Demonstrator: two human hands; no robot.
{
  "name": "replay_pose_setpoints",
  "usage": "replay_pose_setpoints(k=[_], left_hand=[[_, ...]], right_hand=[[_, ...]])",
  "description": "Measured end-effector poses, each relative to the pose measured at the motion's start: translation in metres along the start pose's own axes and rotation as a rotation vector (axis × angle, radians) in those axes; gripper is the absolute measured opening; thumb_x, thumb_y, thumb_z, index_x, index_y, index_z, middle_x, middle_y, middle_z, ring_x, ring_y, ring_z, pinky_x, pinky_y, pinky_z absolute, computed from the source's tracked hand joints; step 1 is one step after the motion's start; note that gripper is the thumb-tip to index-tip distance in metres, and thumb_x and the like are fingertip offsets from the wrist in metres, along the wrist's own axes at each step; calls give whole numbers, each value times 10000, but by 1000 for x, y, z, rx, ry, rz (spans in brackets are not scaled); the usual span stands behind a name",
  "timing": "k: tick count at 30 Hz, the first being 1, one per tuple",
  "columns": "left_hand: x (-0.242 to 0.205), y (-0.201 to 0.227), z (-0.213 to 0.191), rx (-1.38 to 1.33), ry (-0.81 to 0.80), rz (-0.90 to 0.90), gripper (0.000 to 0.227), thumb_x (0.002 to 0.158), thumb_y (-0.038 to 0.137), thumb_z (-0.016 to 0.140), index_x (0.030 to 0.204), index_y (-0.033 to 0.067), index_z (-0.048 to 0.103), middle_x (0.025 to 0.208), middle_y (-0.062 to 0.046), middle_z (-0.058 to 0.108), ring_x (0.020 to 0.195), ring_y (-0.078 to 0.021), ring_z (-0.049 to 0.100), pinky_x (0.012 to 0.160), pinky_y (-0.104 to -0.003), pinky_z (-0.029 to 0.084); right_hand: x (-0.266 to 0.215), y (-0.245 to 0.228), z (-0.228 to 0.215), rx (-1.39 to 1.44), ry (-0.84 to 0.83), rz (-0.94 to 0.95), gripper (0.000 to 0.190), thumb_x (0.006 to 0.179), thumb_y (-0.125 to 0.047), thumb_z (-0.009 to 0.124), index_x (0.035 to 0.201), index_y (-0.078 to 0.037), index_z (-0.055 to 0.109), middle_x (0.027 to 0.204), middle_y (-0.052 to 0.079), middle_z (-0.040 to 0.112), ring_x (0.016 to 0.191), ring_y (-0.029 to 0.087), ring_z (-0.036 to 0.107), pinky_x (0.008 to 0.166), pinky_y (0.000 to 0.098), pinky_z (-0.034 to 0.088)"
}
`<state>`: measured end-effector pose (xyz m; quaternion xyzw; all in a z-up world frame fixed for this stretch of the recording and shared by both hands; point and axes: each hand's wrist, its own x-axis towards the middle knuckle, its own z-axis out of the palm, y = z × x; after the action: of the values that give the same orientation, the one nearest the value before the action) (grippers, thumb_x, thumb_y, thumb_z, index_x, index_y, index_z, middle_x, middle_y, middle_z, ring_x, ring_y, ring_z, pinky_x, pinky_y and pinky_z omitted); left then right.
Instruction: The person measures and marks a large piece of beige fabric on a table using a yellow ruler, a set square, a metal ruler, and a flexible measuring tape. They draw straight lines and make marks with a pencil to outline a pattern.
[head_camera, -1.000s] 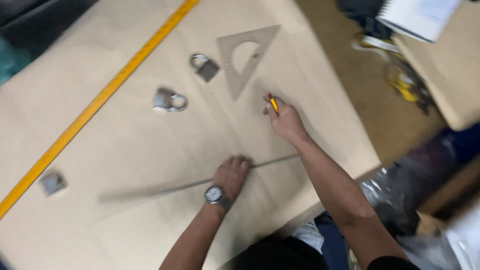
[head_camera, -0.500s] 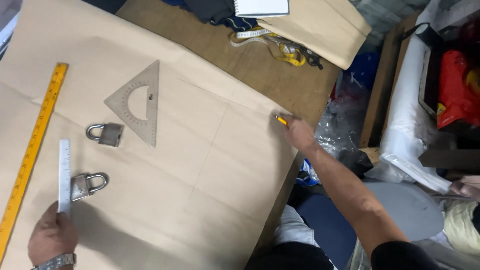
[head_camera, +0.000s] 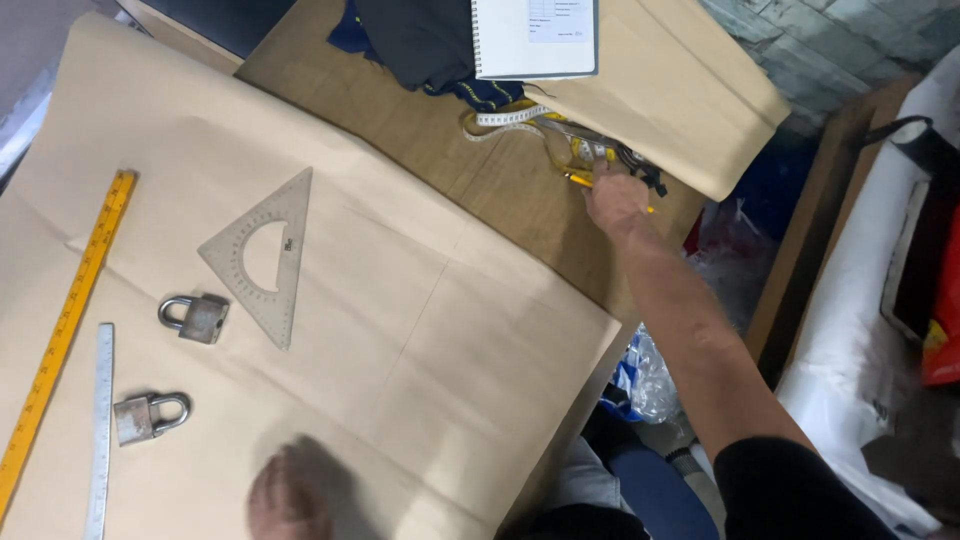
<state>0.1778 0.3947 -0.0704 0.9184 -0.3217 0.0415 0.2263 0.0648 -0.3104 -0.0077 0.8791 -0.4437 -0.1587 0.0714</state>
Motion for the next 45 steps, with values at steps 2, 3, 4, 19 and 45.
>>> replay_pose_setpoints(k=[2,3,4,19,45], left_hand=[[12,54,13,16,-62,35,1065,514,261,662,1546,67,484,1436,-223,577,1267,-433,581,1104,-493,483],[33,96,13,-72,-104,55,957,578,190,606,1515,42,480,1448,-212,562,1302,-410,542,1135,-490,442],[54,137,11,-160,-146,74,851,642,119,550,1483,17,476,1460,-201,547,1337,-387,502,1167,-487,401],[245,367,128,-1273,-735,-1040,669,1003,343,624,1524,11,365,1368,-284,519,1023,-414,721,840,-485,650],[252,291,-12,-1262,-100,-521,278,997,64,431,1199,23,618,867,-189,673,694,-246,707,620,-371,654]], right_hand=[[1,-4,9,34,-99,-32,614,955,-183,538,1537,-70,380,1112,184,749,953,403,755,743,509,599],[-2,-7,10,123,-1,-91,470,911,-124,537,1375,-56,504,1113,181,730,906,444,743,718,558,596],[-6,-10,11,212,99,-149,358,868,-65,537,1214,-44,629,1115,178,710,860,485,731,693,607,594],[-170,-14,-138,838,-426,-15,403,984,-381,567,1381,-398,634,1232,88,741,1107,342,706,991,474,567],[-19,64,3,529,-80,-85,425,995,-364,561,1313,-82,571,1102,231,702,1096,452,690,946,555,531]])
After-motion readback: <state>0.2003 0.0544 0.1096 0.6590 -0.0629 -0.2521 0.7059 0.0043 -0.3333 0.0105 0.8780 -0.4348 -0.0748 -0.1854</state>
